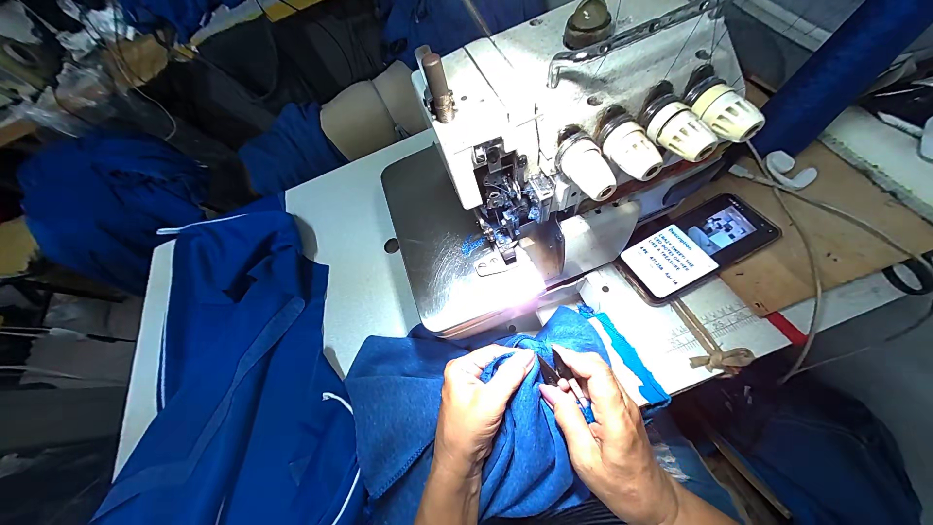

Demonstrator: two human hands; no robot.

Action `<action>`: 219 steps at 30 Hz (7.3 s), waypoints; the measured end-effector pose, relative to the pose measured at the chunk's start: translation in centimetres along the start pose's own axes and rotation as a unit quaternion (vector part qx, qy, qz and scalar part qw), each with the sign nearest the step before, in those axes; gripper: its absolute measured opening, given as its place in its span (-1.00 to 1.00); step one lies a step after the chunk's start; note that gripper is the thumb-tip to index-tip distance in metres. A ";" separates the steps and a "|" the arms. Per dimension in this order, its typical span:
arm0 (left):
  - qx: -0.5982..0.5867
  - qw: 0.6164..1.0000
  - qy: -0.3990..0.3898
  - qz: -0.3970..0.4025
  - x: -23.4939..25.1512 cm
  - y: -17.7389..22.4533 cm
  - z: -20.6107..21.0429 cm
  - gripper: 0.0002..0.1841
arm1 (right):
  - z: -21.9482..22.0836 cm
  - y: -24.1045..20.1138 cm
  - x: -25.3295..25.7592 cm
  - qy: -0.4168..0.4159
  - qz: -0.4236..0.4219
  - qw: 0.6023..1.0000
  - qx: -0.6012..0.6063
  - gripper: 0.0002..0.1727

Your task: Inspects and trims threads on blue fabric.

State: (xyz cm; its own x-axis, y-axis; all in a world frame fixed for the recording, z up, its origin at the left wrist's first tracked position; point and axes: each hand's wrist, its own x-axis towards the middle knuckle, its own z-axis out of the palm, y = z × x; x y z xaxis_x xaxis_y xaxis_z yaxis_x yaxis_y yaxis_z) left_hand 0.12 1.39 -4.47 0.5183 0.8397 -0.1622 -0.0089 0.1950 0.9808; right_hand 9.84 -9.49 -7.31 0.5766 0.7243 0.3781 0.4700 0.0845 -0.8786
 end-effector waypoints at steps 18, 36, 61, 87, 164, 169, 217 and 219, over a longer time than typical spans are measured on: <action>-0.007 1.000 0.002 -0.017 0.0 0.1 0.1 -0.90 | -0.3 0.2 0.6 0.002 -0.028 0.999 -0.026 -0.63; -0.024 1.000 0.014 -0.007 -0.1 0.1 0.1 -0.91 | -0.9 -0.2 0.5 -0.042 0.005 0.999 0.004 -0.65; -0.004 1.000 0.005 -0.003 0.0 0.1 0.0 -0.89 | -2.4 -0.8 1.0 -0.029 0.008 0.999 0.017 -0.63; -0.017 1.000 0.014 -0.003 -0.1 0.2 0.1 -0.86 | -1.7 -0.6 1.0 -0.062 0.008 0.998 -0.005 -0.67; 0.008 0.999 -0.029 0.027 0.0 -0.5 -0.5 -0.93 | -1.2 0.4 1.3 -0.015 -0.071 0.994 -0.081 -0.71; 0.006 0.999 -0.023 0.030 0.1 -0.4 -0.5 -0.92 | -1.3 -0.3 1.6 0.033 0.017 0.992 0.118 -0.66; -0.038 0.999 -0.005 0.001 0.1 0.0 -0.3 -0.93 | -2.2 -0.4 2.4 -0.117 0.029 0.991 -0.061 -0.59; -0.032 0.999 -0.008 0.006 0.1 -0.1 -0.3 -0.93 | -2.2 -0.4 2.4 -0.117 0.027 0.991 -0.059 -0.59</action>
State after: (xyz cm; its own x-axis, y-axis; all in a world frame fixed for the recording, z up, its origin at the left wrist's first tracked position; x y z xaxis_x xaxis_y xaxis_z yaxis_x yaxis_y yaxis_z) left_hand -0.07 1.61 -4.62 0.5308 0.8344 -0.1484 -0.0702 0.2178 0.9735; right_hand 12.55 -9.28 -5.41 0.4384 0.8661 0.2401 0.5256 -0.0303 -0.8502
